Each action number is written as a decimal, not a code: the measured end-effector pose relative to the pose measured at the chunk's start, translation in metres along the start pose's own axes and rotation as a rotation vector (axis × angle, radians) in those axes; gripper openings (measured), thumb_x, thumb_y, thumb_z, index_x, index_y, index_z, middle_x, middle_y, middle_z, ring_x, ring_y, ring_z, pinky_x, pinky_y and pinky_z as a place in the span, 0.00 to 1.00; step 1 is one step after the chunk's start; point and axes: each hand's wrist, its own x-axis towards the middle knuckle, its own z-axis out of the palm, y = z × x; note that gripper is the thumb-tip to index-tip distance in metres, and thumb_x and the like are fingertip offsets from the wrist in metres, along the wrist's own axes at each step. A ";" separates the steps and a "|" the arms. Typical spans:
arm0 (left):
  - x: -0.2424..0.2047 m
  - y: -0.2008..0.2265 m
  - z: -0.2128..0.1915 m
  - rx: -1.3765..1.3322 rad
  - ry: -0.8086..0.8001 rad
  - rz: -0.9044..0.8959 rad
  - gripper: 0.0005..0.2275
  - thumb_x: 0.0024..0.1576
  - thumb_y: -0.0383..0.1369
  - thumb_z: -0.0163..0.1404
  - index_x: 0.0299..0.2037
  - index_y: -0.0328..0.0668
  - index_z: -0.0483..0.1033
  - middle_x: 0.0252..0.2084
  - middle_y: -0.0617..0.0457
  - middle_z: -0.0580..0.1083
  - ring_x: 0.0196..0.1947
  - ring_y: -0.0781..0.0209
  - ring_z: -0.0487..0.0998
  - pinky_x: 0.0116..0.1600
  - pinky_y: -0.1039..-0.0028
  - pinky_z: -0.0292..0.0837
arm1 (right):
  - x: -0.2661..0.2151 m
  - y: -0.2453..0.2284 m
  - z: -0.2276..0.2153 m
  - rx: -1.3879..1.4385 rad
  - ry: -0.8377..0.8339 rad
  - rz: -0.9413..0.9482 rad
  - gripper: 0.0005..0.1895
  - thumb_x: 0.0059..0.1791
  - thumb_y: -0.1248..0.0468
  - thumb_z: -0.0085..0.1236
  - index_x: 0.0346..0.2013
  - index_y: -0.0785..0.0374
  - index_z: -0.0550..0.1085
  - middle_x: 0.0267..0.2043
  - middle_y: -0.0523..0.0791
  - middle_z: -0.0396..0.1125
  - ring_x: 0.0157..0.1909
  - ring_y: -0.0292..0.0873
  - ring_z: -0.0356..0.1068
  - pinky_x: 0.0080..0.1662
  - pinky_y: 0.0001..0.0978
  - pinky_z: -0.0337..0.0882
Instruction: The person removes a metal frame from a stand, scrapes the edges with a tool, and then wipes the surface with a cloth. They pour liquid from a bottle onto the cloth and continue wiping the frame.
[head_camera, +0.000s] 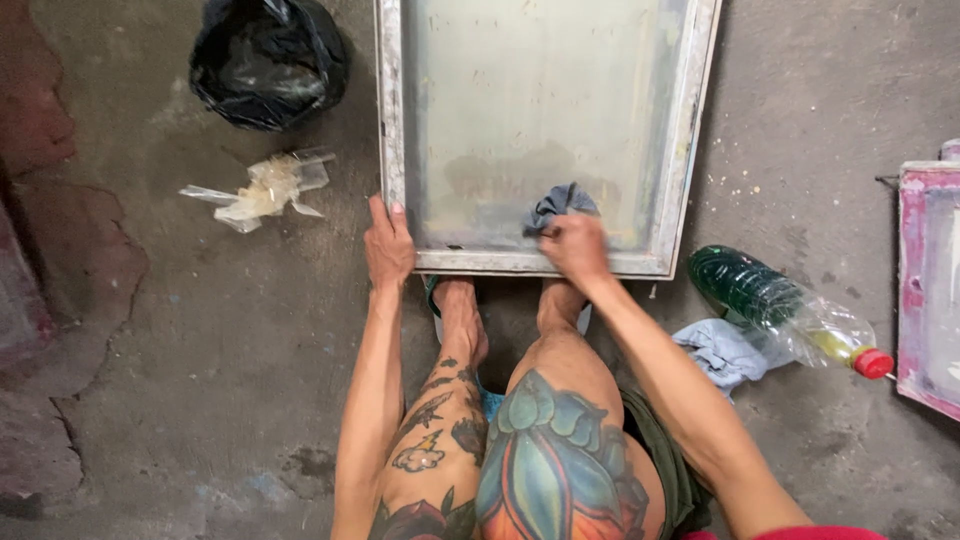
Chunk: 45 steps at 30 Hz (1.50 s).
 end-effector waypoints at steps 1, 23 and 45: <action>0.003 0.002 0.001 -0.002 -0.024 -0.003 0.20 0.68 0.45 0.32 0.61 0.41 0.62 0.43 0.24 0.76 0.45 0.22 0.78 0.46 0.41 0.70 | 0.001 0.008 -0.016 -0.020 0.001 -0.019 0.04 0.37 0.65 0.68 0.25 0.57 0.81 0.25 0.50 0.74 0.35 0.60 0.76 0.39 0.52 0.77; -0.030 0.063 0.114 0.630 -0.297 1.154 0.25 0.57 0.63 0.42 0.62 0.76 0.70 0.72 0.44 0.60 0.73 0.43 0.56 0.67 0.49 0.48 | 0.091 0.052 -0.075 -0.197 0.258 -0.049 0.01 0.48 0.67 0.58 0.32 0.59 0.74 0.31 0.50 0.68 0.39 0.58 0.74 0.40 0.50 0.75; -0.040 0.054 0.134 0.571 -0.159 1.163 0.35 0.26 0.43 0.68 0.48 0.60 0.70 0.58 0.47 0.63 0.64 0.47 0.62 0.63 0.52 0.51 | -0.013 0.037 -0.043 0.032 0.080 -0.014 0.05 0.43 0.62 0.66 0.23 0.55 0.78 0.23 0.47 0.72 0.32 0.55 0.76 0.35 0.44 0.74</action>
